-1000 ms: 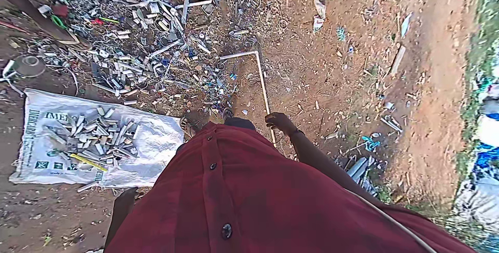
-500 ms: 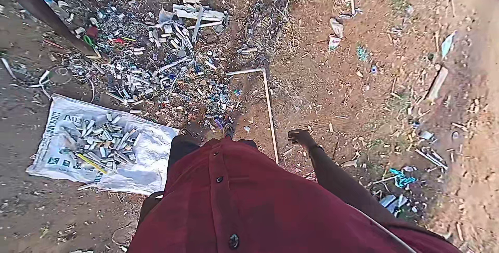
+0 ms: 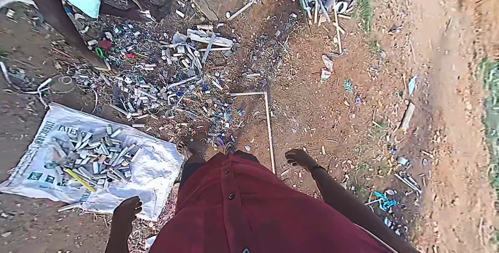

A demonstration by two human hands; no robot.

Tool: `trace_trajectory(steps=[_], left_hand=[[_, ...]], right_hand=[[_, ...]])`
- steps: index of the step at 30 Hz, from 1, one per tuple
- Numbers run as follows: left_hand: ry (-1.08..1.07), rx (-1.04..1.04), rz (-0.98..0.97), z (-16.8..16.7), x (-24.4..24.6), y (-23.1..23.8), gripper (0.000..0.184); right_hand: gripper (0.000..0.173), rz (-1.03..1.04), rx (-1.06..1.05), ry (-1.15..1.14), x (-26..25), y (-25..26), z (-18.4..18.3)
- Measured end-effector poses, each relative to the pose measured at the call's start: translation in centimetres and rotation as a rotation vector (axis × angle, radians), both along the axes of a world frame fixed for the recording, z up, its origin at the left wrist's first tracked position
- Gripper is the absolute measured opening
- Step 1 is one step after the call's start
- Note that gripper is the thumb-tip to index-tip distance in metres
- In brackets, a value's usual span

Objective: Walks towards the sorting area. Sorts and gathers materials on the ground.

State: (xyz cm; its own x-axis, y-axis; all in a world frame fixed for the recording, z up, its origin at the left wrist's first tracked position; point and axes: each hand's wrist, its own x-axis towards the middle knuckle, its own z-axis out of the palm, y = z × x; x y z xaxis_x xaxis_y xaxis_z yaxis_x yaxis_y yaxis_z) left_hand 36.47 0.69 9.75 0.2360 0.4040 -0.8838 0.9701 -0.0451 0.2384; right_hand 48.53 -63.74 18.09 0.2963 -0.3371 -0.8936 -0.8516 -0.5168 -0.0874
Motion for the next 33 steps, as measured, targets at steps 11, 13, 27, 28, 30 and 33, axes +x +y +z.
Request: trace_trajectory(steps=[11, 13, 27, 28, 30, 33], left_hand=[[-0.242, -0.189, 0.187, -3.1, 19.3, -7.2, 0.036], [-0.276, -0.229, 0.235, -4.7, 20.9, -10.4, 0.034], [0.132, -0.277, 0.429, -27.7, 18.6, -36.7, 0.027], [0.168, -0.303, 0.425, -29.1, 19.3, -37.2, 0.028], [0.182, -0.324, 0.361, -31.7, 20.1, -38.0, 0.026], [0.140, -0.340, 0.305, -35.1, 20.0, -37.7, 0.024]], right_hand=[[0.027, 0.488, -0.018, -0.137, 20.1, 1.7, -1.9], [0.025, 0.593, 0.051, -0.112, 23.8, 1.6, -7.9], [0.042, 1.062, 0.250, 0.145, 22.9, 8.3, -51.5], [0.047, 1.133, 0.251, 0.149, 22.2, 8.6, -53.5], [0.059, 1.209, 0.224, 0.142, 21.1, 9.3, -57.2], [0.064, 1.216, 0.188, 0.149, 20.4, 10.4, -62.1]])
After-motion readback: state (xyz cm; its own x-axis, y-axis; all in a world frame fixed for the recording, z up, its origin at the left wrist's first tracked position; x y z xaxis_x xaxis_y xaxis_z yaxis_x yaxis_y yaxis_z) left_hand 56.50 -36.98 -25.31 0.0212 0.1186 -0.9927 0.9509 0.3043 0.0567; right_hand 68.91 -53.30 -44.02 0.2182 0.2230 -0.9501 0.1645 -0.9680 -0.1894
